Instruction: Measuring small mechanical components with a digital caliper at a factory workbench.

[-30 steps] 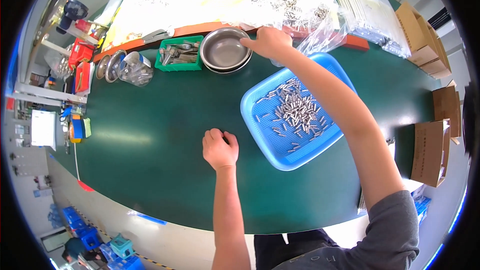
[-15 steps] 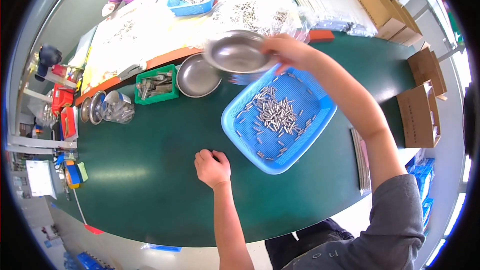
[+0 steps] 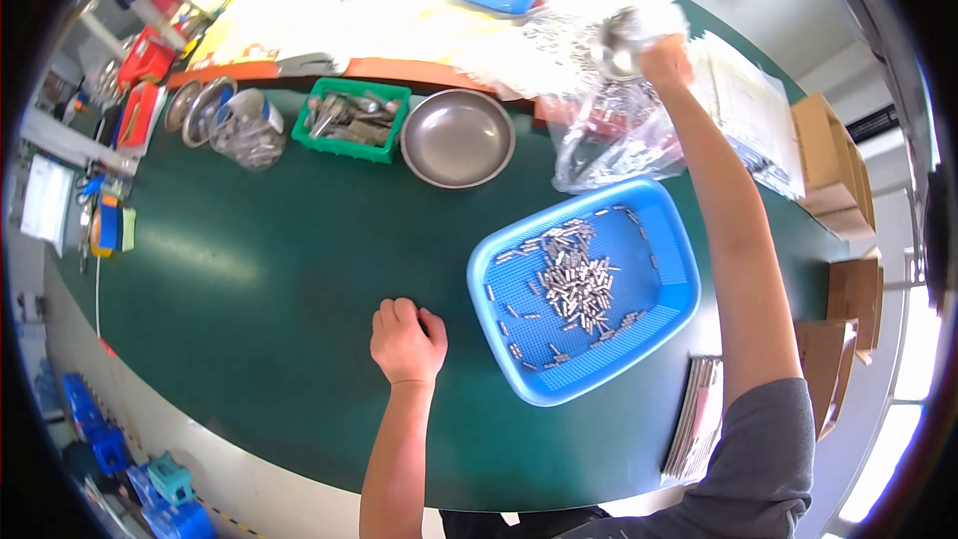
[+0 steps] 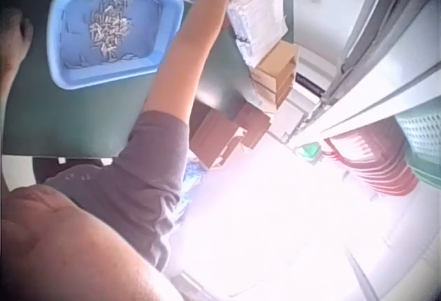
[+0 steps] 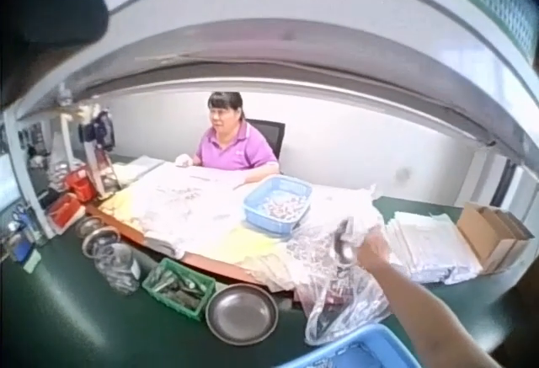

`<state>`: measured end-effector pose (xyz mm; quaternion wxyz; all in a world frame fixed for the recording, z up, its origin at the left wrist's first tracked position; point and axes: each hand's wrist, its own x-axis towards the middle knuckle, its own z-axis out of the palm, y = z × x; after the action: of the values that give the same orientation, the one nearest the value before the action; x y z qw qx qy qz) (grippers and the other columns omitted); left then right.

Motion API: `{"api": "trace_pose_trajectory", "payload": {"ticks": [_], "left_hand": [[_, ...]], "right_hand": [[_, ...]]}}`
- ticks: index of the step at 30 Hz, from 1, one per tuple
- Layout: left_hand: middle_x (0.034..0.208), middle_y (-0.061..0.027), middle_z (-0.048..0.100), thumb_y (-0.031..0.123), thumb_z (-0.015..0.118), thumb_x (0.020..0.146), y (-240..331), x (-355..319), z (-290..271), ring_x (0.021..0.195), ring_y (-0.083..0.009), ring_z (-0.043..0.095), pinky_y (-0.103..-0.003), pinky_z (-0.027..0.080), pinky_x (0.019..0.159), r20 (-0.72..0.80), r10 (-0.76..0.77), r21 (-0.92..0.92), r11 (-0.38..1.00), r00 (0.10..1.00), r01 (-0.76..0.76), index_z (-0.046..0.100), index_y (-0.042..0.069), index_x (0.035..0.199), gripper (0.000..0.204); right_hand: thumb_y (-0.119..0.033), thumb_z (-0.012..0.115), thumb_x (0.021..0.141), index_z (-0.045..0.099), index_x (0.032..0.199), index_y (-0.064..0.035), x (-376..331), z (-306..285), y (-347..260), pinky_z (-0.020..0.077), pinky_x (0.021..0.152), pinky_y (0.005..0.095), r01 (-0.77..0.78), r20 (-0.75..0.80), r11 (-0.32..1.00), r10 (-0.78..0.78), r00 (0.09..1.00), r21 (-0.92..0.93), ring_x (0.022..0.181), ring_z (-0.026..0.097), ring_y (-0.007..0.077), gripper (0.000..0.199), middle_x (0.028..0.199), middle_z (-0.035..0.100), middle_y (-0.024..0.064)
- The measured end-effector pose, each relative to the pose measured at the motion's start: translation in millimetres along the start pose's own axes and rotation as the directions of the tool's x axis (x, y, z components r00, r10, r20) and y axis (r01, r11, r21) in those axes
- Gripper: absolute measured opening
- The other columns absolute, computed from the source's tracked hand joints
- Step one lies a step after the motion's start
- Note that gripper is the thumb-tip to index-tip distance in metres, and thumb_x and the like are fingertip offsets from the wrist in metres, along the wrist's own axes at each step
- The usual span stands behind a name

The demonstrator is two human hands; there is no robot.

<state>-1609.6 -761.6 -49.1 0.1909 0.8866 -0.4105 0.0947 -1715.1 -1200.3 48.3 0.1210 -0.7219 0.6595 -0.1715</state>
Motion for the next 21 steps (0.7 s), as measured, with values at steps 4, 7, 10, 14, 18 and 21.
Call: {"api": "trace_pose_trajectory", "payload": {"ticks": [4,7,10,14,18,21], "left_hand": [[0.065,-0.0044,0.041,0.01,0.055,0.065,-2,0,1,0.056,-0.021,0.045,-0.03,0.039,0.04,0.017,-0.01,-0.008,1.0,1.0,0.01,0.038,0.008,0.064,0.017],[0.065,-0.0045,0.041,0.01,0.055,0.065,-2,1,2,0.055,-0.0209,0.045,-0.03,0.039,0.04,0.03,0.008,-0.013,1.0,1.0,-0.008,0.038,0.008,0.064,0.017],[0.065,-0.0049,0.041,0.01,0.055,0.065,-1,2,3,0.055,-0.021,0.045,-0.03,0.038,0.039,0.026,0.027,-0.009,1.0,0.999,-0.027,0.039,0.008,0.065,0.016],[0.065,-0.0056,0.041,0.01,0.055,0.065,0,2,2,0.056,-0.0216,0.045,-0.031,0.039,0.04,0.081,0.02,-0.007,1.0,0.996,-0.02,0.039,0.007,0.065,0.016],[0.066,-0.0059,0.041,0.01,0.054,0.066,1,2,2,0.057,-0.0222,0.046,-0.031,0.039,0.04,0.015,0.051,0.001,0.999,0.999,-0.051,0.039,0.007,0.065,0.015],[0.066,-0.0061,0.041,0.01,0.054,0.066,2,3,1,0.057,-0.0228,0.046,-0.031,0.039,0.04,0.035,0.035,-0.006,0.999,0.999,-0.035,0.039,0.007,0.066,0.015]], "right_hand": [[-0.028,0.046,0.076,0.054,0.098,-0.0006,16,31,-7,0.0445,0.077,0.0379,0.107,-0.338,0.961,-0.193,0.921,-0.256,0.09,0.056,0.0288,0.036,0.094,0.057,0.0179],[-0.03,0.044,0.079,0.054,0.101,-0.0037,25,52,-9,0.0409,0.083,0.0388,0.279,0.003,0.881,-0.301,0.954,-0.382,0.098,0.052,0.0281,0.036,0.102,0.053,0.0193],[-0.028,0.045,0.079,0.053,0.101,-0.0052,30,72,-15,0.0411,0.081,0.0396,0.359,-0.377,0.932,-0.315,0.871,0.053,0.095,0.052,0.0297,0.033,0.099,0.054,0.0201],[-0.021,0.048,0.074,0.05,0.097,-0.0038,25,78,-9,0.0416,0.072,0.0402,0.475,-0.41,0.875,-0.467,0.783,-0.088,0.085,0.053,0.0304,0.029,0.086,0.053,0.0178],[-0.01,0.047,0.067,0.051,0.094,-0.0013,28,61,0,0.0424,0.067,0.0392,0.68,-0.332,0.725,-0.671,0.662,-0.108,0.076,0.054,0.0326,0.029,0.075,0.054,0.0169],[-0.013,0.049,0.065,0.049,0.098,-0.0079,39,48,0,0.0445,0.068,0.0413,0.555,-0.154,0.83,-0.557,0.816,-0.057,0.074,0.057,0.0337,0.033,0.078,0.06,0.0151]]}}
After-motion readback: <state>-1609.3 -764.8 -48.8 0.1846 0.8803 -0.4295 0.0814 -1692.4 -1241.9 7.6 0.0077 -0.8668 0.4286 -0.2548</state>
